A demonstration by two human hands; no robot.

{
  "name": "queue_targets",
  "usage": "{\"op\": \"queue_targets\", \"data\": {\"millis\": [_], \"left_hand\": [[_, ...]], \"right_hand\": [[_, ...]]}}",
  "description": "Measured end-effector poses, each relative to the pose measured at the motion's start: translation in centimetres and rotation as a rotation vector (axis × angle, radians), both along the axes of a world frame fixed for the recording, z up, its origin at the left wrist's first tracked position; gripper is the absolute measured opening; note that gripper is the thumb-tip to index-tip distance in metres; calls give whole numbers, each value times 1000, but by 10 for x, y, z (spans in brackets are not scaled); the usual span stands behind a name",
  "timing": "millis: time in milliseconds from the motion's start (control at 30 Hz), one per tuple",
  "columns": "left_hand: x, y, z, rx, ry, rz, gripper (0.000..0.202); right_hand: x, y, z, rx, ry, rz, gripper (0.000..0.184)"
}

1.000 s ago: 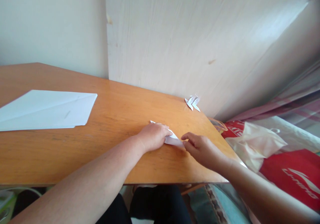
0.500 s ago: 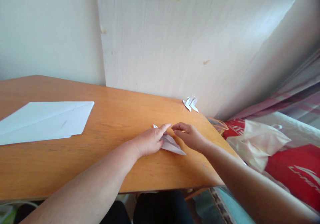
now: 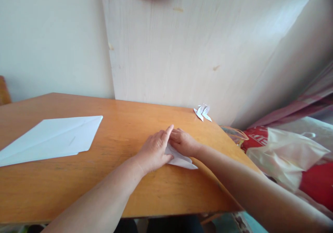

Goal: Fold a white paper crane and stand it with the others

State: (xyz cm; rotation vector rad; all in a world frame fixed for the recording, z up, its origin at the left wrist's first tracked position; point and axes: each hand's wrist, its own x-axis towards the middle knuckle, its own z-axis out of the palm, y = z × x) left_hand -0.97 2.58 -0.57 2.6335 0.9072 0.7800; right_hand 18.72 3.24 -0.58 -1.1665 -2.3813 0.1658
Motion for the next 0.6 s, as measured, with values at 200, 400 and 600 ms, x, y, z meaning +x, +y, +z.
{"op": "queue_targets", "data": {"millis": [200, 400, 600], "left_hand": [[-2, -2, 6, 76, 79, 141, 127], [-5, 0, 5, 142, 142, 171, 120], [-5, 2, 9, 103, 52, 89, 47]], "right_hand": [[-9, 16, -6, 105, -54, 114, 18], [-9, 7, -4, 73, -191, -155, 25], [13, -16, 6, -21, -386, -647, 34]]}}
